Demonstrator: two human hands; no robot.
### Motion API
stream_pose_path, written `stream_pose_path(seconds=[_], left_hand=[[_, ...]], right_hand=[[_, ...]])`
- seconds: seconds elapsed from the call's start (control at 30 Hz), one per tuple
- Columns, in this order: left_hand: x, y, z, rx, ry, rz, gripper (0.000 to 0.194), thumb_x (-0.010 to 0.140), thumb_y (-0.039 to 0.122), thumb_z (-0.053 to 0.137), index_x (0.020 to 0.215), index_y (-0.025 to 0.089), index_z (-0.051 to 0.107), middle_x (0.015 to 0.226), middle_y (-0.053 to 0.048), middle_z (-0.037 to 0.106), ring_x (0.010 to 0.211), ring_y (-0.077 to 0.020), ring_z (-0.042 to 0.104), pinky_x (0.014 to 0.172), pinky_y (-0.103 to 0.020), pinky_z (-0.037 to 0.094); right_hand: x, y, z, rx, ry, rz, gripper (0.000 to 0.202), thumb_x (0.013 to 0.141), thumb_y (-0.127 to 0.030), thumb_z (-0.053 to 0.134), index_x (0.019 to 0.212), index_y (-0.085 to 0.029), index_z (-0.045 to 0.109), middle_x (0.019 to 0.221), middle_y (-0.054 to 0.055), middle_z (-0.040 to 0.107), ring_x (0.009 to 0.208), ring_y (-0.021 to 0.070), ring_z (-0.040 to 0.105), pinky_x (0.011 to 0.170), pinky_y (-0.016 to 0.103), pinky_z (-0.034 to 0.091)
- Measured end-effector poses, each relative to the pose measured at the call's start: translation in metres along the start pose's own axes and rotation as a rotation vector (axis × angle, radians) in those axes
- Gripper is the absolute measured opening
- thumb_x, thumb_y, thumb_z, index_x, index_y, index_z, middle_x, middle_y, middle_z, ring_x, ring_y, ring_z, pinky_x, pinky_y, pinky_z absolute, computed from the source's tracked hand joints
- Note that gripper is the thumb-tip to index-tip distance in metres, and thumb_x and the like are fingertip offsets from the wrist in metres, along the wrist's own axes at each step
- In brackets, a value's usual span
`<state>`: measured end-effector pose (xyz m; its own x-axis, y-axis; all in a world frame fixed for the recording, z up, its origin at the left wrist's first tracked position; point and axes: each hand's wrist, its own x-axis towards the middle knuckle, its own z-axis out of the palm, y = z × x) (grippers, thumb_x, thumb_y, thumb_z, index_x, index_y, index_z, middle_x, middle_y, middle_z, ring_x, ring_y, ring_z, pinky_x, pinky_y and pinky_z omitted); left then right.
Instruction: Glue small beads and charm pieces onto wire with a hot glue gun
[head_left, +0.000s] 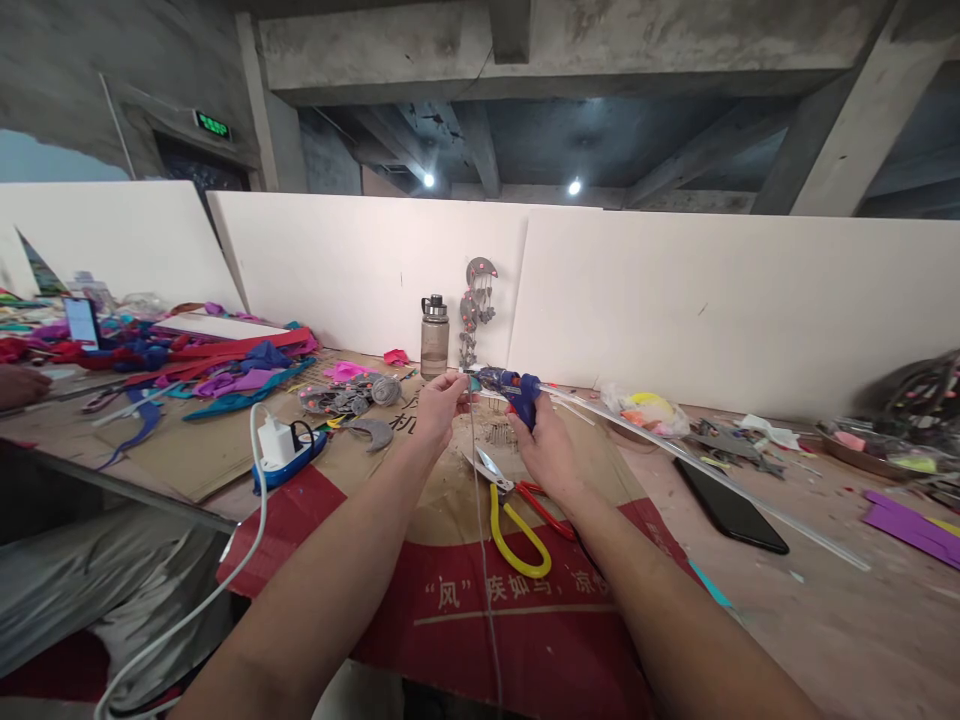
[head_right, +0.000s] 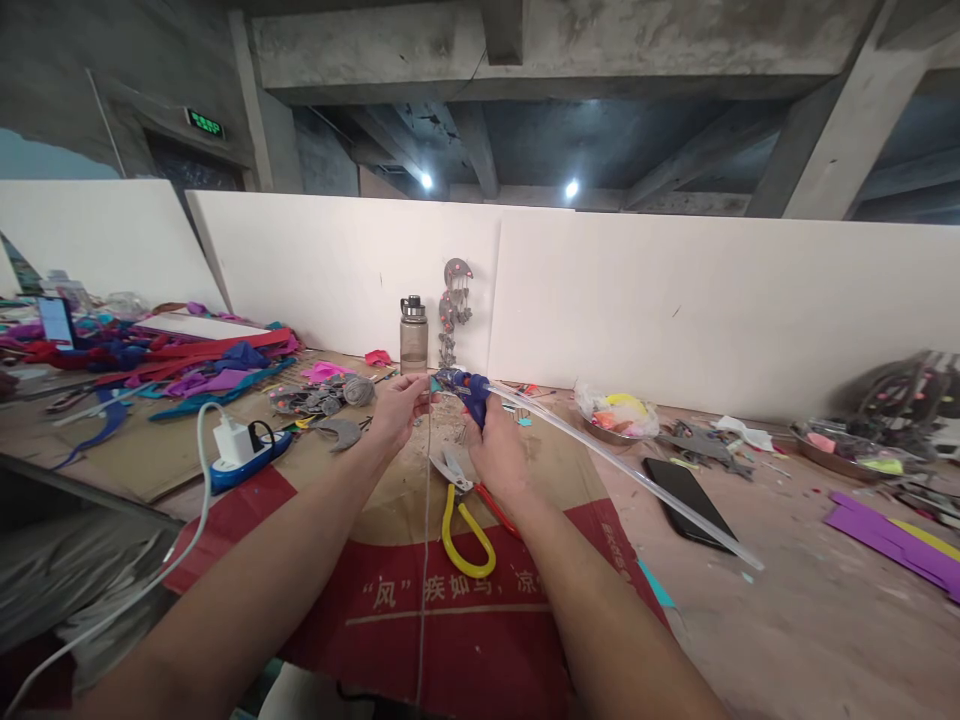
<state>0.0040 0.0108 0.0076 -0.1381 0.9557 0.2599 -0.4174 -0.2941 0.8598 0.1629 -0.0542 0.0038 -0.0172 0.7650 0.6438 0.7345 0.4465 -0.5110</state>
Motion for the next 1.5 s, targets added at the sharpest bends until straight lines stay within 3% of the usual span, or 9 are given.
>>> stream_pose_path(seconds=[0.93, 1.5], left_hand=[[-0.0041, 0.0039, -0.0003, -0.011, -0.012, -0.007, 0.032, 0.057, 0.038, 0.076, 0.073, 0.016, 0.059, 0.065, 0.001, 0.061, 0.055, -0.0111, 0.062, 0.049, -0.02, 0.041], [-0.0031, 0.0045, 0.0003, -0.03, -0.007, -0.021, 0.029, 0.057, 0.033, 0.075, 0.074, 0.015, 0.06, 0.065, -0.001, 0.062, 0.054, -0.0107, 0.061, 0.049, -0.019, 0.04]], right_hand=[[-0.0016, -0.0035, -0.0015, -0.082, -0.004, -0.007, 0.03, 0.09, -0.035, 0.041, 0.112, -0.017, 0.049, 0.098, 0.014, 0.066, 0.088, 0.0266, 0.063, 0.074, 0.034, 0.046], [-0.0007, 0.0008, 0.002, -0.076, 0.024, -0.026, 0.034, 0.089, -0.036, 0.041, 0.118, -0.018, 0.046, 0.099, 0.014, 0.066, 0.09, 0.0272, 0.062, 0.076, 0.037, 0.047]])
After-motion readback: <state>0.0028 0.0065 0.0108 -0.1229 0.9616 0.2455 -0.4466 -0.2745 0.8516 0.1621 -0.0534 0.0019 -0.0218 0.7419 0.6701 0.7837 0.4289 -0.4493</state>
